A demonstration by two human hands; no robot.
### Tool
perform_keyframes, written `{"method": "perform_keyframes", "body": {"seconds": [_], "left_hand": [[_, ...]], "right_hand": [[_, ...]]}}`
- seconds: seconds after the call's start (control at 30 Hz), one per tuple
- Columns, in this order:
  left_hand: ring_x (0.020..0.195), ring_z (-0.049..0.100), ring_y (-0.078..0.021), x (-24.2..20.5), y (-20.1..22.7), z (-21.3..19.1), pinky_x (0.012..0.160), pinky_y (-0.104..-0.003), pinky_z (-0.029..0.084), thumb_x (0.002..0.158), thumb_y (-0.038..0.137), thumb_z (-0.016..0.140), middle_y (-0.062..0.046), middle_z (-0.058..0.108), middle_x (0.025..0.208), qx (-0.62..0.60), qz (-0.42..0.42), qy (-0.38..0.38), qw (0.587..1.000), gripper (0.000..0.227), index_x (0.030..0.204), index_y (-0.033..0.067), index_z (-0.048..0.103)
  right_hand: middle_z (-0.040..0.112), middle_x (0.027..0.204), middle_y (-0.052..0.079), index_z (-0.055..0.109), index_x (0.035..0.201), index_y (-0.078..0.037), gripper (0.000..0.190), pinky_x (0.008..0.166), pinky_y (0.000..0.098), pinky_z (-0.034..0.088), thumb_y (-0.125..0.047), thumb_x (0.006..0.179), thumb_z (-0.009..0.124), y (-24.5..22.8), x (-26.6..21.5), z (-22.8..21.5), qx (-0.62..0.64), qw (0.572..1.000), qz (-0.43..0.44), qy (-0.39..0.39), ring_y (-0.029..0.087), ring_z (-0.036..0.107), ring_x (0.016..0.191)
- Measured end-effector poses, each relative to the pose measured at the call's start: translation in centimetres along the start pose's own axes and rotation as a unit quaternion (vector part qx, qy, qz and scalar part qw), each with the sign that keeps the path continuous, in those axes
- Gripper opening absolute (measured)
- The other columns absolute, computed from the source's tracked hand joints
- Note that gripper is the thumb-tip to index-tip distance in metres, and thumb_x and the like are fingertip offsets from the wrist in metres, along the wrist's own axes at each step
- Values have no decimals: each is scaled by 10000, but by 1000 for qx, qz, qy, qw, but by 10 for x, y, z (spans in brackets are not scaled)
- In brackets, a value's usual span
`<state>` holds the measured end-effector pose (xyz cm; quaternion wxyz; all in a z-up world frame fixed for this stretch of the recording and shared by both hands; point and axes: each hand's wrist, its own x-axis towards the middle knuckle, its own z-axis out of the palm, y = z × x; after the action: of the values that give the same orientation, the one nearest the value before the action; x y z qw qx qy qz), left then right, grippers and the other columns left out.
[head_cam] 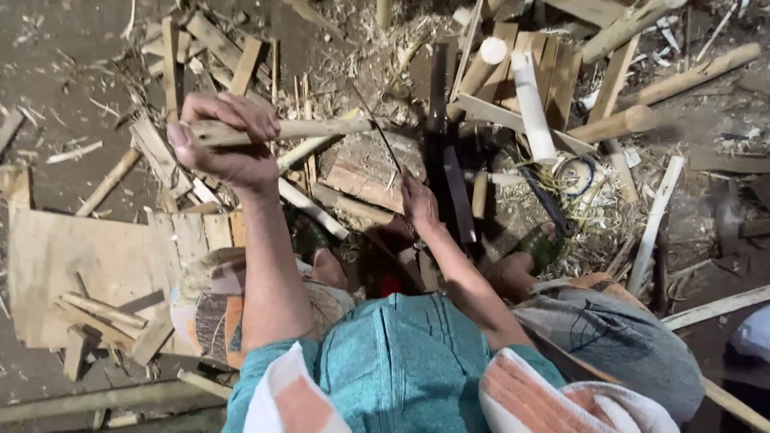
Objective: Shaving and shaping a wooden stick using a large curved machete-like blade in a workshop environment.
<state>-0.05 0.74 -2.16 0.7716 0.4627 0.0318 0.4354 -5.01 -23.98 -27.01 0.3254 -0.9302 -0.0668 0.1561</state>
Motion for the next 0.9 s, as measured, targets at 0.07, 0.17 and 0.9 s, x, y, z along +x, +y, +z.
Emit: {"method": "perform_keyframes", "body": {"seconds": [0.07,0.17,0.9], "left_hand": [[299,428,-192,5,1,2,365,-301,428,846,556,281,-72,365,380,-9,0,-7,1000,506,628,117,407],[344,528,-175,-6,0,6,375,-285,489,862,581,296,-75,497,436,23,-1,0,1000,494,666,158,457],[310,298,-91,21,124,-73,334,-264,307,713,545,461,40,342,424,-275,-41,-35,960,434,538,152,403]], "right_hand": [[651,895,207,630,1079,-121,265,707,513,502,-268,910,488,-16,5,-16,21,998,-54,22,409,626,834],[671,901,164,525,1275,-233,377,695,492,529,-353,948,380,47,3,12,24,997,50,-55,384,646,833],[628,722,53,510,970,-24,227,341,191,438,-191,886,637,-40,14,-196,498,864,-67,42,74,501,411]]}}
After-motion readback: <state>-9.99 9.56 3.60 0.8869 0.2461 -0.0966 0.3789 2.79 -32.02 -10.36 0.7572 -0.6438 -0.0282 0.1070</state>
